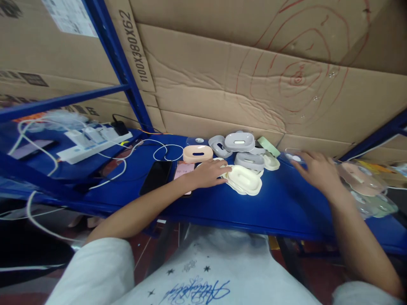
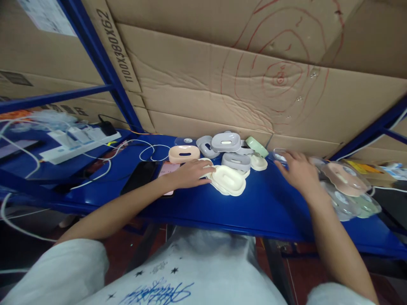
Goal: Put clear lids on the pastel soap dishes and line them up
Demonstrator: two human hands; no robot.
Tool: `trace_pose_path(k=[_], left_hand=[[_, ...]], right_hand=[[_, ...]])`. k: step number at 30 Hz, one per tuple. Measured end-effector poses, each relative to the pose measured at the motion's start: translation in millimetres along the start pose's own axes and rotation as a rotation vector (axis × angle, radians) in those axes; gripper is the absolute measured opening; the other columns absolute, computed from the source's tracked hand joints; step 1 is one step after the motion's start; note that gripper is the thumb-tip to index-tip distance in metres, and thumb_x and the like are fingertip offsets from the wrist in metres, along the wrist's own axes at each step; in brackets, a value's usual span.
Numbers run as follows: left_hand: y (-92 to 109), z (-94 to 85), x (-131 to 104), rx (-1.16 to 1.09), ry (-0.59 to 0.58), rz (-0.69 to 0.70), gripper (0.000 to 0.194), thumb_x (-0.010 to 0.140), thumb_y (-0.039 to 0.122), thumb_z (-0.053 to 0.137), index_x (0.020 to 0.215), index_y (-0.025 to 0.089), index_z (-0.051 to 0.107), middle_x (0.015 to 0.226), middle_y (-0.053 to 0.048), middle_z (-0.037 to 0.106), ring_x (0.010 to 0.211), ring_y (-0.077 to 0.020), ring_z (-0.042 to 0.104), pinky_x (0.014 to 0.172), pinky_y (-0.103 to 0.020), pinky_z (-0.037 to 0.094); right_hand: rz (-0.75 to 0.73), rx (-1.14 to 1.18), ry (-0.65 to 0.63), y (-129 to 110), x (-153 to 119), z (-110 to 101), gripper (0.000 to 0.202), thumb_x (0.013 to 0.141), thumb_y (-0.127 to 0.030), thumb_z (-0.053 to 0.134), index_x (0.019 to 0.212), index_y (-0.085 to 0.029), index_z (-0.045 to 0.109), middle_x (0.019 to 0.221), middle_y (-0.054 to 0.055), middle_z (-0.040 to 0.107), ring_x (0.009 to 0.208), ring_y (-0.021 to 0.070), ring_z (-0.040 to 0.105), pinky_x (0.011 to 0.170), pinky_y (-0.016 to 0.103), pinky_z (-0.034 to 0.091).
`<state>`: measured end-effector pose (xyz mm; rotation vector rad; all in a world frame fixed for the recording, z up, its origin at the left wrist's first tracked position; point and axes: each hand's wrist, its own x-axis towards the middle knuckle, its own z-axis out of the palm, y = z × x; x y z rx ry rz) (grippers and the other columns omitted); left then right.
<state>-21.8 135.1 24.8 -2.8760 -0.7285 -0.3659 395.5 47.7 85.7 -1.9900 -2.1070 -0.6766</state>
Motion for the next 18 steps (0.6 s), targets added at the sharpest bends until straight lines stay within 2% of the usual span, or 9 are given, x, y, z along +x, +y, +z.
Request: trace_pose_path(k=[3,5,7,9,11,13,15,16,18], left_hand=[[-0.6,-0.4,0.6,-0.02,-0.011,-0.009,0.039,0.108,0.043,0.06,0.141,0.022,0.064,0.144,-0.013,0.063,0.126,-0.0309,0.067,0.106,-0.044,0.051],[-0.8,-0.9,0.9,-0.025,-0.018,-0.012,0.039,0.107,0.042,0.061,0.141,0.022,0.064,0.144,-0.013,0.063,0.125,-0.0313,0.067,0.105,-0.044,0.052],[-1.0,-0.9,0.9,-0.025,-0.018,-0.012,0.041,0.107,0.042,0.062,0.142,0.022,0.064,0.144,-0.013,0.063,0.125,-0.0317,0.067,0.105,-0.044,0.053],[-1.4,-0.4,1.0,-0.025,-0.009,-0.014,0.041,0.106,0.042,0.063,0.142,0.022,0.064,0.146,-0.014,0.062,0.125,-0.0316,0.067,0.106,-0.044,0.053],[-1.8,0.2,1.0,-0.03,-0.005,-0.012,0.041,0.107,0.042,0.063,0.142,0.022,0.064,0.147,-0.014,0.061,0.125,-0.0312,0.067,0.106,-0.043,0.053],[-2.2,0.8,1.0,-0.035,-0.011,-0.007,0.041,0.107,0.041,0.062,0.143,0.022,0.063,0.146,-0.014,0.061,0.126,-0.0314,0.067,0.105,-0.044,0.053],[-2.6,1.3,0.9,-0.037,-0.013,-0.001,0.041,0.107,0.042,0.061,0.143,0.022,0.063,0.146,-0.014,0.061,0.126,-0.0319,0.066,0.105,-0.044,0.053],[-2.8,1.7,0.8,-0.035,-0.011,0.0,0.041,0.107,0.042,0.061,0.143,0.022,0.063,0.146,-0.014,0.061,0.127,-0.0321,0.066,0.105,-0.045,0.053],[-3.3,2.5,0.5,-0.03,-0.004,0.0,0.041,0.107,0.042,0.061,0.143,0.022,0.063,0.146,-0.014,0.061,0.127,-0.032,0.066,0.105,-0.044,0.053]], right_hand=[[0.214,-0.112,-0.001,49.2,-72.7,19.1,0.064,0.107,-0.061,0.032,0.145,-0.019,0.06,0.145,0.021,0.066,0.138,0.0444,0.057,0.109,0.066,0.044],[0.324,-0.136,-0.011,60.9,-112.1,36.7,0.067,0.105,-0.063,0.03,0.148,-0.02,0.058,0.146,0.023,0.065,0.136,0.0488,0.058,0.106,0.072,0.044],[0.27,-0.079,-0.038,57.5,-134.1,51.0,0.066,0.105,-0.062,0.028,0.149,-0.022,0.057,0.142,0.021,0.069,0.138,0.05,0.057,0.109,0.079,0.038],[0.124,0.036,-0.041,47.3,-137.7,58.5,0.061,0.106,-0.058,0.029,0.15,-0.026,0.056,0.147,0.017,0.067,0.14,0.0448,0.057,0.116,0.077,0.033],[0.057,0.112,0.011,38.0,-128.8,60.5,0.058,0.106,-0.057,0.034,0.153,-0.028,0.053,0.16,0.015,0.055,0.145,0.0406,0.054,0.121,0.073,0.031],[0.171,0.111,0.068,33.3,-116.5,60.8,0.065,0.103,-0.065,0.041,0.155,-0.027,0.051,0.169,0.019,0.042,0.149,0.0464,0.048,0.117,0.075,0.035],[0.342,0.105,0.087,32.0,-106.7,61.8,0.077,0.098,-0.073,0.046,0.157,-0.022,0.05,0.166,0.026,0.042,0.147,0.0556,0.045,0.108,0.082,0.039],[0.372,0.129,0.086,31.7,-103.5,62.4,0.081,0.097,-0.074,0.047,0.156,-0.019,0.05,0.162,0.029,0.045,0.146,0.0575,0.044,0.106,0.082,0.041],[0.275,0.228,0.064,30.0,-99.5,62.3,0.076,0.099,-0.069,0.047,0.155,-0.018,0.05,0.157,0.03,0.051,0.147,0.0546,0.045,0.111,0.079,0.041]])
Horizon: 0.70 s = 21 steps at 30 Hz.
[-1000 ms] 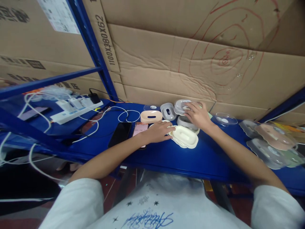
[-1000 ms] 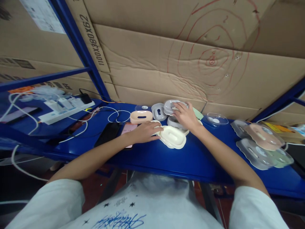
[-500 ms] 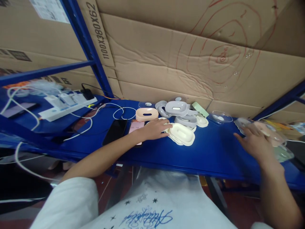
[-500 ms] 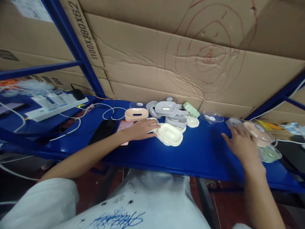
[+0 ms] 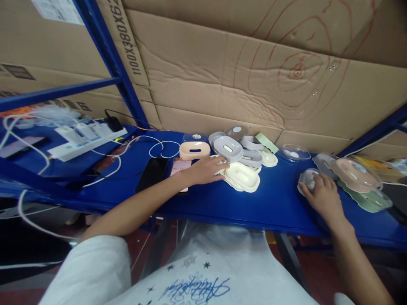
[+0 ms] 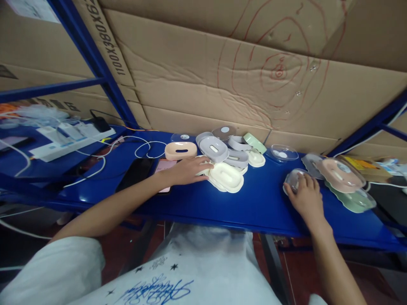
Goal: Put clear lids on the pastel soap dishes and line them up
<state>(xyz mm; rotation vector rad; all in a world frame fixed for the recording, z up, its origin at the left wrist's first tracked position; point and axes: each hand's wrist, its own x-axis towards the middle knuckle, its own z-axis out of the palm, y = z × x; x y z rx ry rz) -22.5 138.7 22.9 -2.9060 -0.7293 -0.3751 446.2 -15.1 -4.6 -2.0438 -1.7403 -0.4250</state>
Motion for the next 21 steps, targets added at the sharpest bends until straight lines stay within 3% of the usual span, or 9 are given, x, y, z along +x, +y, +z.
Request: trace_pose_path(k=[3,5,8,13,17,21], left_hand=[[-0.8,1.3,-0.3,0.01,0.004,0.006,0.04,0.107,0.042,0.06,0.143,0.023,0.062,0.146,-0.014,0.061,0.126,-0.0313,0.066,0.103,-0.042,0.053],[-1.1,2.0,-0.1,0.016,0.006,0.009,0.04,0.108,0.042,0.059,0.142,0.023,0.062,0.146,-0.013,0.061,0.125,-0.0309,0.067,0.103,-0.042,0.053],[-1.1,2.5,0.3,0.01,0.004,0.007,0.04,0.108,0.042,0.058,0.143,0.023,0.062,0.145,-0.013,0.061,0.123,-0.0304,0.068,0.103,-0.042,0.053],[-1.0,2.7,-0.2,0.016,0.022,0.021,0.04,0.108,0.042,0.057,0.143,0.022,0.062,0.145,-0.014,0.061,0.122,-0.0296,0.068,0.101,-0.041,0.053],[-1.4,3.1,-0.8,0.016,0.021,0.014,0.041,0.109,0.043,0.056,0.144,0.023,0.061,0.147,-0.014,0.06,0.123,-0.0297,0.068,0.103,-0.041,0.053],[-1.4,2.6,-0.8,0.006,0.003,0.009,0.04,0.109,0.042,0.057,0.143,0.022,0.062,0.147,-0.014,0.061,0.122,-0.0299,0.069,0.1,-0.04,0.054]], right_hand=[[-0.235,0.147,-0.151,-7.8,3.0,-3.2,0.059,0.102,-0.061,0.049,0.153,-0.031,0.051,0.161,0.017,0.053,0.152,0.0455,0.045,0.123,0.075,0.032],[-0.279,0.23,-0.228,-14.4,7.4,-5.6,0.054,0.102,-0.061,0.054,0.15,-0.037,0.053,0.166,0.011,0.048,0.153,0.0421,0.045,0.124,0.071,0.034],[-0.276,0.34,-0.235,-21.7,21.0,-7.2,0.057,0.097,-0.064,0.062,0.144,-0.032,0.058,0.162,0.014,0.05,0.15,0.039,0.05,0.122,0.061,0.042],[-0.212,0.461,-0.212,-23.8,57.8,-20.5,0.048,0.098,-0.062,0.063,0.133,-0.03,0.065,0.145,0.01,0.066,0.137,0.035,0.061,0.121,0.054,0.044],[-0.165,0.514,-0.186,-25.3,91.4,-32.4,0.043,0.098,-0.06,0.062,0.124,-0.028,0.07,0.14,0.01,0.07,0.131,0.0329,0.064,0.118,0.05,0.045],[-0.196,0.53,-0.216,-28.3,109.9,-26.3,0.04,0.093,-0.058,0.067,0.116,-0.026,0.071,0.136,0.011,0.072,0.126,0.0322,0.065,0.113,0.048,0.047]])
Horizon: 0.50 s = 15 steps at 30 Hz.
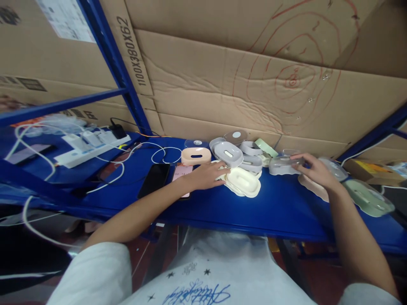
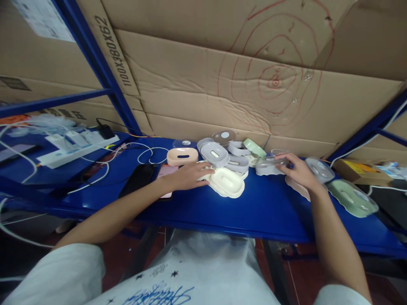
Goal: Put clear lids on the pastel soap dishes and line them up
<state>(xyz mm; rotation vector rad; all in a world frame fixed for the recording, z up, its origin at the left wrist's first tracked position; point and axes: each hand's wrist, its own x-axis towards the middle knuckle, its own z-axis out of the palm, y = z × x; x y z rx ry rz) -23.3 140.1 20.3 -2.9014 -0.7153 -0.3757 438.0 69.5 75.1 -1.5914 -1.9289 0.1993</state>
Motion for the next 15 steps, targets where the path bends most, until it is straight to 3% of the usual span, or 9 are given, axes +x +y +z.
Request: trace_pose_path(k=[6,11,15], left_hand=[[0.1,-0.3,-0.3,-0.027,-0.001,0.006,0.041,0.109,0.04,0.057,0.145,0.022,0.061,0.147,-0.015,0.059,0.124,-0.03,0.068,0.102,-0.041,0.054],[1.0,-1.9,-1.0,-0.024,-0.01,-0.006,0.039,0.108,0.04,0.058,0.143,0.023,0.063,0.148,-0.014,0.059,0.122,-0.0301,0.069,0.103,-0.043,0.054],[1.3,-3.6,-1.7,-0.017,-0.005,0.005,0.04,0.109,0.041,0.055,0.144,0.023,0.061,0.15,-0.015,0.059,0.124,-0.03,0.068,0.104,-0.043,0.053]], right_hand=[[-0.006,0.026,-0.073,5.1,-11.3,18.1,0.035,0.093,-0.058,0.065,0.112,-0.029,0.067,0.132,0.008,0.071,0.117,0.0321,0.068,0.097,0.048,0.055],[-0.136,-0.088,-0.149,-5.6,-17.1,39.3,0.044,0.094,-0.066,0.064,0.117,-0.028,0.068,0.125,0.011,0.07,0.119,0.0337,0.066,0.107,0.055,0.052],[-0.172,-0.11,-0.104,-6.8,-14.6,54.8,0.064,0.089,-0.072,0.07,0.135,-0.029,0.064,0.145,0.014,0.061,0.139,0.0379,0.055,0.119,0.062,0.043]])
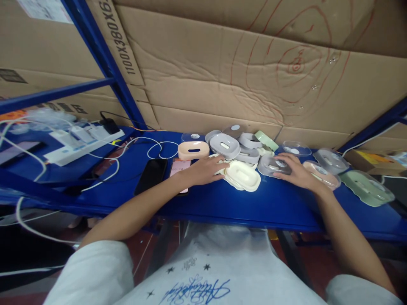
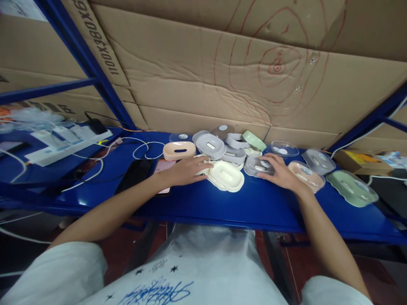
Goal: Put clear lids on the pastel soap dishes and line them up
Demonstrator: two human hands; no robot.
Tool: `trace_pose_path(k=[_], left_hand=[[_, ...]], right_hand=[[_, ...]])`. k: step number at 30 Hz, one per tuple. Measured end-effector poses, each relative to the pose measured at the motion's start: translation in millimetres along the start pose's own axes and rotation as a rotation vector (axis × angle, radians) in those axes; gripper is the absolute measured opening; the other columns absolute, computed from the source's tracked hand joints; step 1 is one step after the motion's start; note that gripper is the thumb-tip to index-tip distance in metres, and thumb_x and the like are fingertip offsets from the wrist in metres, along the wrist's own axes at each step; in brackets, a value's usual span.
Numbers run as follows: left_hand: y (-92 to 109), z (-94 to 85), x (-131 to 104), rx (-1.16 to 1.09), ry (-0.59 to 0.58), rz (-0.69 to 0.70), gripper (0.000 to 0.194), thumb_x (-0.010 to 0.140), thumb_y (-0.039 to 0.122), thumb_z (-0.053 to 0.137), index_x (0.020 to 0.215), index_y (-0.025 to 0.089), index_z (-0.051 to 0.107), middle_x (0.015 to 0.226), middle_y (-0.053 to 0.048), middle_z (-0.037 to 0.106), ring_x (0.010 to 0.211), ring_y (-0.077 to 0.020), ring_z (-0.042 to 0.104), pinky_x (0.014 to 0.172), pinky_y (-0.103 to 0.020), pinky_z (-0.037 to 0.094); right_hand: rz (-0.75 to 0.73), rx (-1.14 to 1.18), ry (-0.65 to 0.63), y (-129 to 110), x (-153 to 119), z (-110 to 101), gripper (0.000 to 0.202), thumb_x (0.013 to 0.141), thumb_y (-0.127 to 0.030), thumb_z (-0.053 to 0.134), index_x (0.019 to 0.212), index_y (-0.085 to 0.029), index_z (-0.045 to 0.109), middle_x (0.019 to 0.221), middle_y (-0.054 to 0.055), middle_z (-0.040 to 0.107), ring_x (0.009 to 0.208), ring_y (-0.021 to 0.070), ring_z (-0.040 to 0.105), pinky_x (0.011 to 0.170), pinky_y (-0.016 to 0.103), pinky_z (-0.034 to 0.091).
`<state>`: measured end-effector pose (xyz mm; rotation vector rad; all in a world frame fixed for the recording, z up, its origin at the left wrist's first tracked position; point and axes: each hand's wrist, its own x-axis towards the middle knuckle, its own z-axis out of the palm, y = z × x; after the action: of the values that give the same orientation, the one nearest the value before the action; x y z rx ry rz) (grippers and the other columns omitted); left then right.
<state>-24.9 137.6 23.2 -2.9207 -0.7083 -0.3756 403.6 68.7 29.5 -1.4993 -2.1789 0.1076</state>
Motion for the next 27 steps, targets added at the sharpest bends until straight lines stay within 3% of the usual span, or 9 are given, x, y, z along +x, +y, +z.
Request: trace_pose_path(k=[8,14,18,22,24,27], left_hand=[[1.2,0.0,0.1,0.009,-0.009,-0.008,0.039,0.109,0.039,0.055,0.144,0.023,0.061,0.15,-0.014,0.058,0.122,-0.0296,0.068,0.104,-0.042,0.053],[0.1,1.1,-0.9,-0.015,-0.011,-0.008,0.04,0.109,0.04,0.055,0.145,0.023,0.06,0.149,-0.014,0.058,0.125,-0.0304,0.068,0.105,-0.043,0.054],[-1.3,2.9,-1.2,-0.013,-0.008,-0.001,0.041,0.11,0.04,0.055,0.147,0.024,0.059,0.15,-0.013,0.058,0.127,-0.0305,0.066,0.103,-0.042,0.054],[-1.4,3.5,-0.6,-0.012,-0.005,0.0,0.04,0.109,0.039,0.055,0.146,0.024,0.059,0.148,-0.013,0.059,0.127,-0.0299,0.066,0.102,-0.042,0.053],[-1.5,3.6,-0.4,-0.012,-0.007,-0.003,0.04,0.109,0.039,0.056,0.146,0.024,0.059,0.148,-0.013,0.059,0.126,-0.0301,0.066,0.102,-0.042,0.053],[-1.6,3.5,-0.9,-0.009,-0.016,-0.008,0.041,0.109,0.04,0.056,0.147,0.024,0.059,0.151,-0.014,0.057,0.127,-0.031,0.066,0.102,-0.042,0.053]], right_hand=[[0.031,0.063,-0.011,-5.3,-2.8,-1.8,0.06,0.094,-0.066,0.069,0.138,-0.027,0.066,0.148,0.014,0.064,0.14,0.0363,0.059,0.122,0.058,0.044],[0.054,-0.099,0.327,0.3,25.1,-11.1,0.061,0.099,-0.064,0.06,0.149,-0.028,0.061,0.153,0.014,0.061,0.146,0.0369,0.053,0.125,0.06,0.038],[0.142,-0.132,0.231,20.2,61.7,-9.6,0.061,0.1,-0.063,0.052,0.149,-0.028,0.06,0.153,0.015,0.061,0.146,0.0394,0.051,0.123,0.067,0.036],[0.226,-0.217,0.236,27.8,66.5,-9.5,0.068,0.104,-0.059,0.043,0.156,-0.018,0.052,0.17,0.023,0.038,0.159,0.0493,0.027,0.122,0.08,0.016],[0.179,-0.172,0.126,22.9,55.3,-14.9,0.064,0.106,-0.06,0.038,0.15,-0.018,0.058,0.163,0.023,0.049,0.153,0.0477,0.039,0.121,0.077,0.025],[0.069,-0.046,-0.184,8.0,36.2,-22.9,0.053,0.099,-0.069,0.053,0.128,-0.029,0.074,0.133,0.011,0.074,0.125,0.0365,0.068,0.11,0.056,0.053]])
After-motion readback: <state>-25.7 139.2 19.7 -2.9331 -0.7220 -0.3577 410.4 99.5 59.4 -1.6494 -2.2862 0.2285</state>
